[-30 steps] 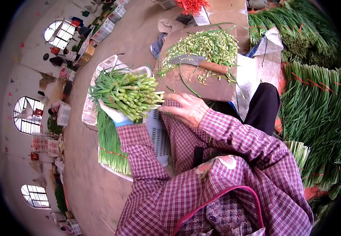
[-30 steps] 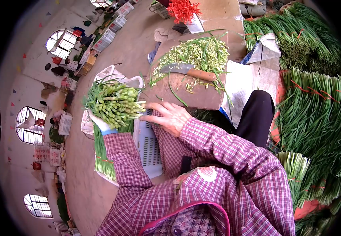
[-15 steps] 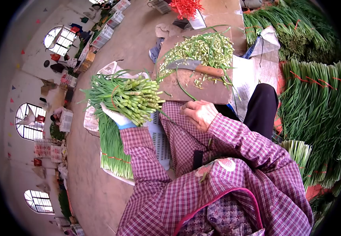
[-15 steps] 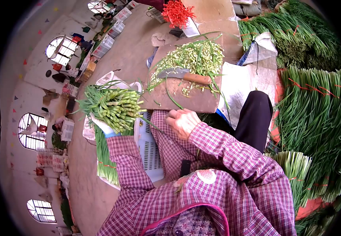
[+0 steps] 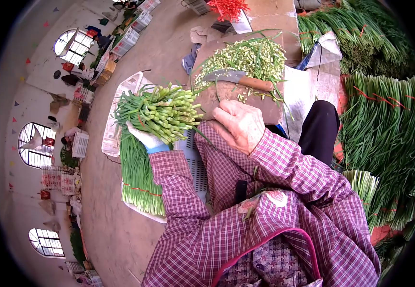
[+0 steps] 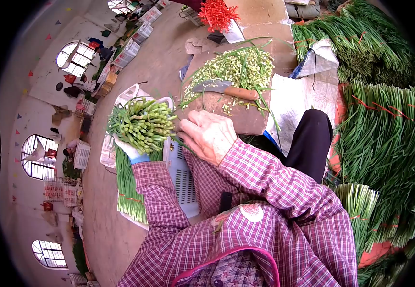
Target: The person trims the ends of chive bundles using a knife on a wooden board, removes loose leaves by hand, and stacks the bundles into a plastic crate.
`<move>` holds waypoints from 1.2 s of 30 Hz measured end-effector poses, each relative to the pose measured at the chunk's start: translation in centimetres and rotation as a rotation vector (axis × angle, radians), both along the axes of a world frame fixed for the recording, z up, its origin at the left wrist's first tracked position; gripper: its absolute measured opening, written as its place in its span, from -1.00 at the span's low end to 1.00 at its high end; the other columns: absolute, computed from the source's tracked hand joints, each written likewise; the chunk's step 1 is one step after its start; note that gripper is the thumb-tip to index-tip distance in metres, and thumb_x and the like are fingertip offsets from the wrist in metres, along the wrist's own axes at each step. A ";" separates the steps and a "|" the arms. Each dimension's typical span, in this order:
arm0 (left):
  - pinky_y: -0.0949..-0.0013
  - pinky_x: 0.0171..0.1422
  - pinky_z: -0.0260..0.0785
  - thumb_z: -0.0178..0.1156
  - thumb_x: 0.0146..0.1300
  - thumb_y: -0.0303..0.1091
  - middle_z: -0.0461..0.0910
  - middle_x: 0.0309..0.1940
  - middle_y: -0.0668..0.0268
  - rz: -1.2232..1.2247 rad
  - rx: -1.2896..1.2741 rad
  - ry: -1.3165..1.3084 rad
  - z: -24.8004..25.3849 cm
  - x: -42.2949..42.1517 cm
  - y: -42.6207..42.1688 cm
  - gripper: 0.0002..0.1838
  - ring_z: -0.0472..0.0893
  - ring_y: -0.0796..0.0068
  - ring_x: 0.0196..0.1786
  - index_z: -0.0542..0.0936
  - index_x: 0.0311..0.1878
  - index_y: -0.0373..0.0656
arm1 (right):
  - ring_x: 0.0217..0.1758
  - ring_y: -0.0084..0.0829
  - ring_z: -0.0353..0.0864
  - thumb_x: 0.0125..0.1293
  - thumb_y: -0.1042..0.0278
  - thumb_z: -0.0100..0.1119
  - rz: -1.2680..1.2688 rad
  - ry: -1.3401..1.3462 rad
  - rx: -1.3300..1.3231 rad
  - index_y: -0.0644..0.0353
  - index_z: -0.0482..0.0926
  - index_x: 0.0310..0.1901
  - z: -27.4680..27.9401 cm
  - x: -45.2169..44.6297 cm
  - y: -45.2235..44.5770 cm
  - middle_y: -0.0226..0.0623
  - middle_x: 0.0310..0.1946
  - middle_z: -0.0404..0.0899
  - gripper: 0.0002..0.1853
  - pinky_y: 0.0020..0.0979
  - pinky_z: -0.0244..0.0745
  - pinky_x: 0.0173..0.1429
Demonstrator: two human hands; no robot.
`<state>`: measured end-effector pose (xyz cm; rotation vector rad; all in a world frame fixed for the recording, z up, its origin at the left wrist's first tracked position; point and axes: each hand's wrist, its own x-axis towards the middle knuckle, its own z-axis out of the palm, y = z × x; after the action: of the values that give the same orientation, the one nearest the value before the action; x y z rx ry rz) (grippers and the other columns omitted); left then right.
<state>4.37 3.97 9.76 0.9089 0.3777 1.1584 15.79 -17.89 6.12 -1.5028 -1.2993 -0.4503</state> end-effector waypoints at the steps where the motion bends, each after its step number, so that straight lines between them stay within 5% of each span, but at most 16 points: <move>1: -0.09 0.47 0.16 -0.16 0.30 0.32 0.33 0.37 0.14 -0.049 0.057 0.003 -0.7 -0.5 1.8 -0.20 0.32 0.04 0.39 0.26 0.44 -0.06 | -0.31 -0.28 0.52 0.14 0.32 0.29 -0.023 -0.029 0.043 0.11 0.49 -0.26 1.1 -0.4 0.1 -0.33 -0.42 0.37 -0.81 -0.26 0.49 -0.28; 4: -0.09 0.46 0.18 -0.16 0.31 0.32 0.32 0.37 0.15 -0.216 0.049 -0.055 -1.3 -0.9 2.5 -0.20 0.32 0.04 0.38 0.27 0.44 -0.04 | -0.27 -0.30 0.51 0.11 0.32 0.29 -0.018 -0.058 0.082 0.09 0.50 -0.27 2.1 -1.0 1.0 -0.34 -0.39 0.37 -0.81 -0.27 0.49 -0.29; 13: -0.11 0.44 0.20 -0.19 0.31 0.31 0.31 0.38 0.10 -0.087 -0.011 0.002 -0.2 -0.1 0.2 -0.20 0.36 0.00 0.35 0.27 0.44 -0.07 | -0.26 -0.37 0.47 0.02 0.32 0.33 -0.083 -0.128 0.080 0.04 0.55 -0.26 1.7 -1.0 2.5 -0.39 -0.37 0.37 -0.78 -0.36 0.48 -0.29; 27: -0.12 0.45 0.15 -0.18 0.28 0.36 0.37 0.35 0.16 -0.034 -0.124 -0.030 -0.3 -0.6 1.1 -0.20 0.34 0.05 0.36 0.36 0.38 -0.04 | -0.14 -0.55 0.44 -0.05 0.20 0.12 -0.045 -0.724 0.065 -0.04 0.51 -0.33 3.4 2.9 3.3 -0.53 -0.29 0.36 -0.81 -0.51 0.41 -0.24; 31: -0.10 0.44 0.17 -0.16 0.32 0.29 0.38 0.34 0.17 0.022 -0.140 -0.055 0.6 -0.2 -0.6 -0.27 0.36 0.07 0.36 0.36 0.37 -0.04 | -0.09 -0.49 0.45 0.01 0.21 0.15 -0.004 -0.738 0.074 0.02 0.51 -0.38 3.8 2.8 3.6 -0.49 -0.30 0.38 -0.85 -0.46 0.45 -0.20; 36: -0.10 0.46 0.16 -0.16 0.33 0.26 0.37 0.34 0.15 -0.012 -0.086 -0.116 0.0 -0.8 0.2 -0.27 0.35 0.06 0.36 0.34 0.38 -0.06 | -0.21 -0.40 0.46 -0.09 0.32 0.28 0.074 -0.304 0.095 0.12 0.48 -0.42 3.3 1.3 3.4 -0.39 -0.37 0.38 -0.80 -0.37 0.49 -0.27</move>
<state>3.61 4.13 9.74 0.7648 0.3245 1.1697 17.10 -14.52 9.43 -1.3382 -1.5409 -0.7026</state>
